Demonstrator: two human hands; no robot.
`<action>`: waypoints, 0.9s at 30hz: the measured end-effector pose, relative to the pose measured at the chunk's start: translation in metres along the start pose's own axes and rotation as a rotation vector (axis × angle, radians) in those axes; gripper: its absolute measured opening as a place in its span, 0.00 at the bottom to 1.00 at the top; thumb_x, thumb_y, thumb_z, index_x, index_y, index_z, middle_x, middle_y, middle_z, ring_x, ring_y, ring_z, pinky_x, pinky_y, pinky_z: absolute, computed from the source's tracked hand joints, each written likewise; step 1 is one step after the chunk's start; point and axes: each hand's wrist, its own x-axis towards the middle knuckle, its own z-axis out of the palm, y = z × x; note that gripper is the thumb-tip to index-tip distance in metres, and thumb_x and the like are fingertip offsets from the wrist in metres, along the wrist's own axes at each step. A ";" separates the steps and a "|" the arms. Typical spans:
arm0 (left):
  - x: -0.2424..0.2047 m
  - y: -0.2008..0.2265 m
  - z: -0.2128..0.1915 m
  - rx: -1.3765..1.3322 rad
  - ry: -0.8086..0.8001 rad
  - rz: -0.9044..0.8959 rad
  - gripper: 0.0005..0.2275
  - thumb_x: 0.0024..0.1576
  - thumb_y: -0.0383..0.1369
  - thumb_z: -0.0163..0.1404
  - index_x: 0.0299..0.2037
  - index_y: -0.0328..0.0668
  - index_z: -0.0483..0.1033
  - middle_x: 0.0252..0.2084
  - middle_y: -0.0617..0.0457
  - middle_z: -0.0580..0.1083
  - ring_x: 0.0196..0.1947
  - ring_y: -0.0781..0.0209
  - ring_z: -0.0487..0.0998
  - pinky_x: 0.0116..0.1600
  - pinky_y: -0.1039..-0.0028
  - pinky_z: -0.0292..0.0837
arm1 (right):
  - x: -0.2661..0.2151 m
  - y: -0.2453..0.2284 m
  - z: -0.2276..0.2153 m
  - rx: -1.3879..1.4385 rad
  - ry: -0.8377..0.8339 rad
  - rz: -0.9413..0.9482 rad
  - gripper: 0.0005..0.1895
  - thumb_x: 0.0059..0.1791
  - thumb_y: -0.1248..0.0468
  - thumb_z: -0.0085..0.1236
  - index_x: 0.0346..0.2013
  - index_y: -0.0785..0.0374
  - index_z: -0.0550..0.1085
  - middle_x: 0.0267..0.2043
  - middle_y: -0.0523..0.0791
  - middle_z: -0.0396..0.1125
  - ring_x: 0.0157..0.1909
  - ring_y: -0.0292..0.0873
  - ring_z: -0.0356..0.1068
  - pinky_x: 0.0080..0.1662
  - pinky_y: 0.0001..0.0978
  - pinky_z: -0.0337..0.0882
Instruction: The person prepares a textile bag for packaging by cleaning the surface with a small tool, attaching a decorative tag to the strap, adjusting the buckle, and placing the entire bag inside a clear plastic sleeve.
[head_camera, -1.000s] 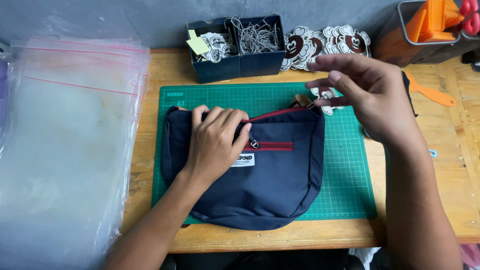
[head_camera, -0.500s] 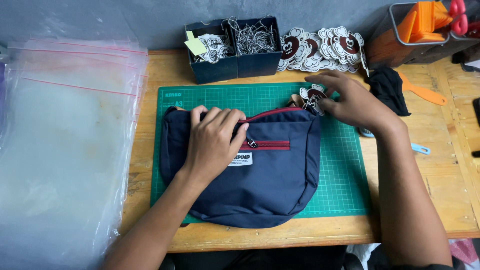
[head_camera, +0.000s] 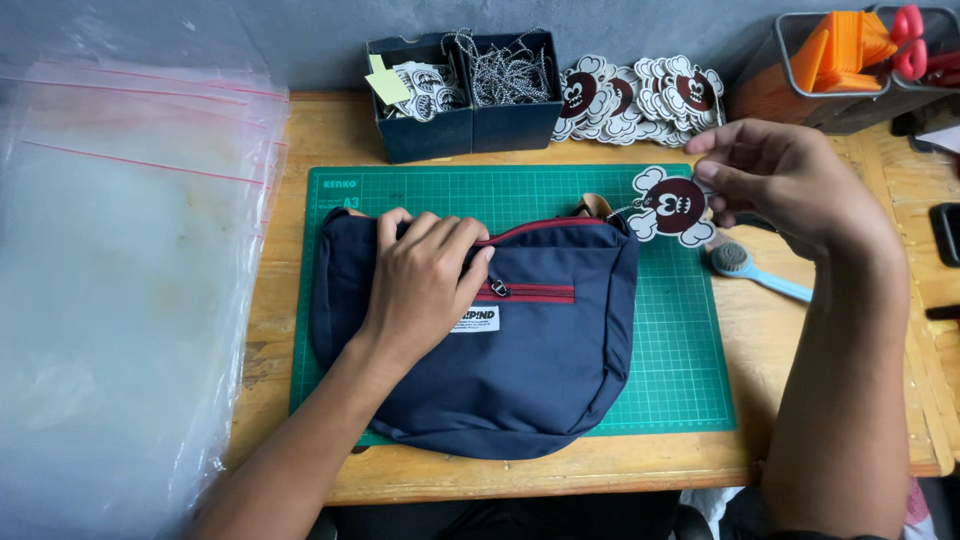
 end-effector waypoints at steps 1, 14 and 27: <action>0.000 0.000 0.000 0.000 0.001 -0.002 0.02 0.70 0.33 0.58 0.45 0.49 0.79 0.40 0.59 0.82 0.41 0.51 0.77 0.58 0.55 0.62 | -0.003 -0.003 -0.001 -0.001 -0.002 0.000 0.14 0.62 0.70 0.60 0.63 0.65 0.77 0.36 0.46 0.69 0.31 0.39 0.67 0.35 0.30 0.73; -0.001 0.000 0.001 0.010 0.006 0.003 0.03 0.71 0.34 0.59 0.45 0.50 0.79 0.38 0.59 0.81 0.40 0.51 0.77 0.58 0.55 0.62 | -0.020 -0.025 0.016 -0.072 0.086 -0.068 0.12 0.65 0.70 0.58 0.62 0.69 0.82 0.32 0.46 0.68 0.26 0.35 0.61 0.27 0.25 0.63; 0.003 0.002 -0.004 -0.010 0.044 0.017 0.04 0.72 0.32 0.57 0.44 0.49 0.77 0.38 0.58 0.80 0.39 0.51 0.76 0.56 0.57 0.61 | -0.003 -0.029 0.066 -0.386 -0.035 -0.352 0.12 0.60 0.62 0.65 0.57 0.63 0.83 0.59 0.45 0.81 0.63 0.40 0.79 0.63 0.34 0.77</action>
